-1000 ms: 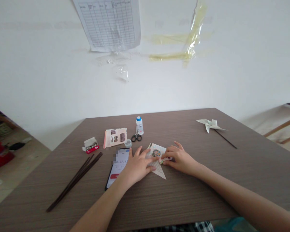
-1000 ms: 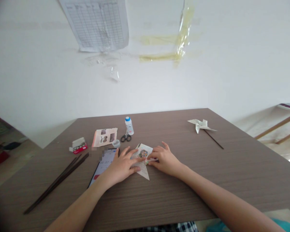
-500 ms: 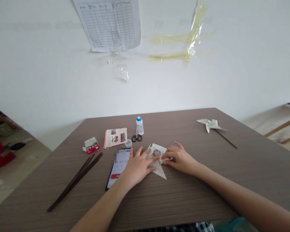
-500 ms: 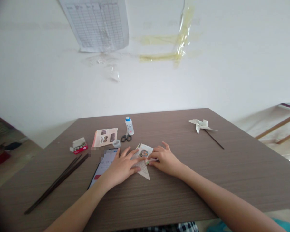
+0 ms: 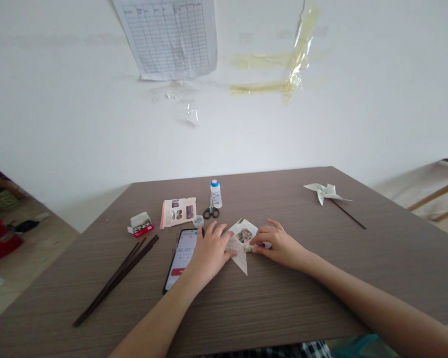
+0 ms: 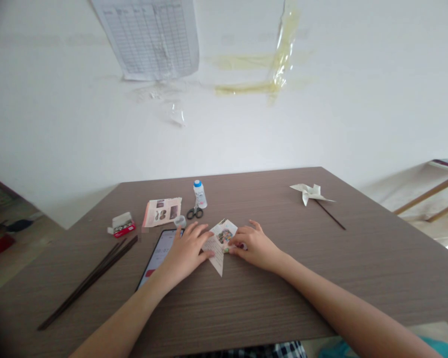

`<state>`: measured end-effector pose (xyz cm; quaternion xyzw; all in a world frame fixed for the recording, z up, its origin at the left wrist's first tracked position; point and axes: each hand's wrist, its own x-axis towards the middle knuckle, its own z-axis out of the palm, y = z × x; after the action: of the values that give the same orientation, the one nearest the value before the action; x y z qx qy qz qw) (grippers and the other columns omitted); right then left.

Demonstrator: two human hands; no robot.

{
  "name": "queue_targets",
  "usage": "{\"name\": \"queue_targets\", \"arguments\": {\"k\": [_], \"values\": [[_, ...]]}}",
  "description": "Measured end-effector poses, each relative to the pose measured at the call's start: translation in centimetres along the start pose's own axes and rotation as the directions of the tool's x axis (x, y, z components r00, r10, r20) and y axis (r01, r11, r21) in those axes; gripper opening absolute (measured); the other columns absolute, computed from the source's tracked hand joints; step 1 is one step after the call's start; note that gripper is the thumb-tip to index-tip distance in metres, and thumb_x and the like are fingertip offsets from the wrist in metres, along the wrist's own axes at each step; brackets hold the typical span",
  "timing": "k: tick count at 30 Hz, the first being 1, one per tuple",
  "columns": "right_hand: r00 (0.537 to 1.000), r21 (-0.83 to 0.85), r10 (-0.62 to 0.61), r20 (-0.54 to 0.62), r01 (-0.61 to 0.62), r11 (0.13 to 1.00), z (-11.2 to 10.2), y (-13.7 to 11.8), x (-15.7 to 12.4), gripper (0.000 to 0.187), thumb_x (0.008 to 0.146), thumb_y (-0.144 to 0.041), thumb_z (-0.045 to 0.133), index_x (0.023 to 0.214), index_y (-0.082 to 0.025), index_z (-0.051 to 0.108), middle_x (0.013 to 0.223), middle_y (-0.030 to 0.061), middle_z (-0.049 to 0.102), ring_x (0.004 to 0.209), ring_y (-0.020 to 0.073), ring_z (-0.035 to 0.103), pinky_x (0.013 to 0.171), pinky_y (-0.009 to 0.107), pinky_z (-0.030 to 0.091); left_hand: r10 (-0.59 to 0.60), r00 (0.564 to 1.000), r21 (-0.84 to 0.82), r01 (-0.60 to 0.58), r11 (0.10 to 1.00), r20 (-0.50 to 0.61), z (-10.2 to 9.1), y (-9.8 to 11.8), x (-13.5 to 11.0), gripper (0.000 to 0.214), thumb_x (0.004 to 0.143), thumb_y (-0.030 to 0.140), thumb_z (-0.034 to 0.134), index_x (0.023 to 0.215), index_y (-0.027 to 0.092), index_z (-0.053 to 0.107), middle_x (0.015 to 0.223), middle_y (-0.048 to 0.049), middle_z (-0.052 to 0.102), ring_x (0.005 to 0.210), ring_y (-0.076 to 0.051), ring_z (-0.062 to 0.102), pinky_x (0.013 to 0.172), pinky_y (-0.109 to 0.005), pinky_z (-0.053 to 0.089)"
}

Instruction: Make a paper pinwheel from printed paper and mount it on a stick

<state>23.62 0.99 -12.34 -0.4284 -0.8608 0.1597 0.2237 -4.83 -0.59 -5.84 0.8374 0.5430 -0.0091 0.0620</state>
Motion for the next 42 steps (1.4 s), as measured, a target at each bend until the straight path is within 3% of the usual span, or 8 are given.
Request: {"name": "queue_targets", "arguments": {"k": [2, 6, 10, 12, 18, 24, 30, 42], "values": [[0.999, 0.004, -0.033, -0.027, 0.033, 0.999, 0.0, 0.4, 0.1, 0.021, 0.124, -0.034, 0.08, 0.124, -0.033, 0.101, 0.121, 0.0102, 0.096, 0.12, 0.0343, 0.092, 0.14, 0.068, 0.06, -0.008, 1.0, 0.023, 0.008, 1.0, -0.005, 0.2, -0.2, 0.0, 0.045, 0.121, 0.034, 0.087, 0.166, 0.037, 0.091, 0.197, -0.0127, 0.069, 0.19, -0.052, 0.052, 0.157, -0.089, 0.034], [0.993, -0.02, -0.035, -0.112, 0.033, 0.999, -0.4, 1.2, 0.2, 0.032, 0.127, -0.028, 0.069, 0.134, -0.03, 0.1, 0.135, 0.0147, 0.096, 0.132, 0.0358, 0.089, 0.123, 0.056, 0.07, -0.028, 1.0, -0.012, 0.028, 1.0, -0.012, 0.4, -0.6, -0.1, 0.044, 0.122, 0.033, 0.084, 0.164, 0.043, 0.093, 0.196, -0.0108, 0.07, 0.188, -0.053, 0.053, 0.155, -0.092, 0.033], [0.998, -0.037, -0.032, -0.051, 0.03, 0.999, -1.0, 1.5, 0.2, 0.043, 0.119, -0.014, 0.069, 0.144, -0.033, 0.098, 0.167, 0.0127, 0.09, 0.156, 0.0366, 0.084, 0.14, 0.063, 0.063, -0.034, 0.999, -0.027, 0.034, 0.999, -0.022, 0.5, -0.6, -0.1, 0.049, 0.125, 0.03, 0.077, 0.17, 0.047, 0.089, 0.195, -0.0103, 0.071, 0.187, -0.053, 0.054, 0.153, -0.093, 0.034], [0.999, -0.056, -0.026, 0.019, 0.027, 0.998, -1.1, 1.4, 0.2, 0.049, 0.116, -0.01, 0.07, 0.147, -0.035, 0.097, 0.171, 0.0108, 0.089, 0.16, 0.0361, 0.083, 0.146, 0.068, 0.057, -0.043, 0.999, -0.027, 0.042, 0.999, -0.028, 0.6, -0.4, -0.1, 0.054, 0.126, 0.027, 0.073, 0.176, 0.046, 0.085, 0.195, -0.0114, 0.07, 0.187, -0.051, 0.055, 0.154, -0.091, 0.034], [0.998, -0.131, -0.014, 0.059, 0.022, 0.991, -1.2, 0.9, 0.0, 0.049, 0.116, -0.013, 0.072, 0.15, -0.037, 0.098, 0.157, 0.0128, 0.093, 0.15, 0.0364, 0.084, 0.14, 0.065, 0.059, -0.087, 0.994, -0.029, 0.086, 0.996, -0.062, 0.9, 0.1, 0.3, 0.059, 0.128, 0.027, 0.068, 0.186, 0.04, 0.076, 0.203, -0.0135, 0.061, 0.192, -0.05, 0.049, 0.156, -0.087, 0.035], [0.999, -0.148, 0.015, 0.048, -0.008, 0.989, -1.2, 0.4, -0.1, 0.038, 0.117, -0.022, 0.083, 0.149, -0.037, 0.099, 0.142, 0.0146, 0.091, 0.137, 0.0374, 0.082, 0.125, 0.058, 0.064, -0.049, 0.994, -0.105, 0.039, 0.994, -0.098, 1.3, 0.3, 0.5, 0.051, 0.131, 0.033, 0.065, 0.179, 0.039, 0.08, 0.191, -0.0101, 0.075, 0.187, -0.046, 0.057, 0.158, -0.082, 0.036], [0.999, -0.129, 0.001, 0.053, 0.006, 0.992, -0.9, 0.1, -0.1, 0.033, 0.116, -0.031, 0.09, 0.148, -0.035, 0.096, 0.153, 0.0142, 0.09, 0.145, 0.0384, 0.082, 0.134, 0.062, 0.061, 0.022, 0.999, -0.19, -0.031, 0.981, -0.05, 1.1, 1.6, -0.1, 0.055, 0.125, 0.034, 0.079, 0.18, 0.035, 0.078, 0.185, -0.0116, 0.08, 0.184, -0.049, 0.06, 0.159, -0.09, 0.027], [0.998, -0.132, 0.032, 0.059, -0.024, 0.991, -0.9, 0.0, 0.0, 0.028, 0.115, -0.03, 0.09, 0.142, -0.032, 0.097, 0.146, 0.0147, 0.094, 0.144, 0.0405, 0.087, 0.146, 0.076, 0.053, 0.051, 0.998, -0.139, -0.056, 0.989, -0.04, 1.3, 1.8, 0.0, 0.039, 0.127, 0.037, 0.079, 0.163, 0.038, 0.093, 0.177, -0.0132, 0.083, 0.177, -0.048, 0.064, 0.156, -0.097, 0.024]]}}
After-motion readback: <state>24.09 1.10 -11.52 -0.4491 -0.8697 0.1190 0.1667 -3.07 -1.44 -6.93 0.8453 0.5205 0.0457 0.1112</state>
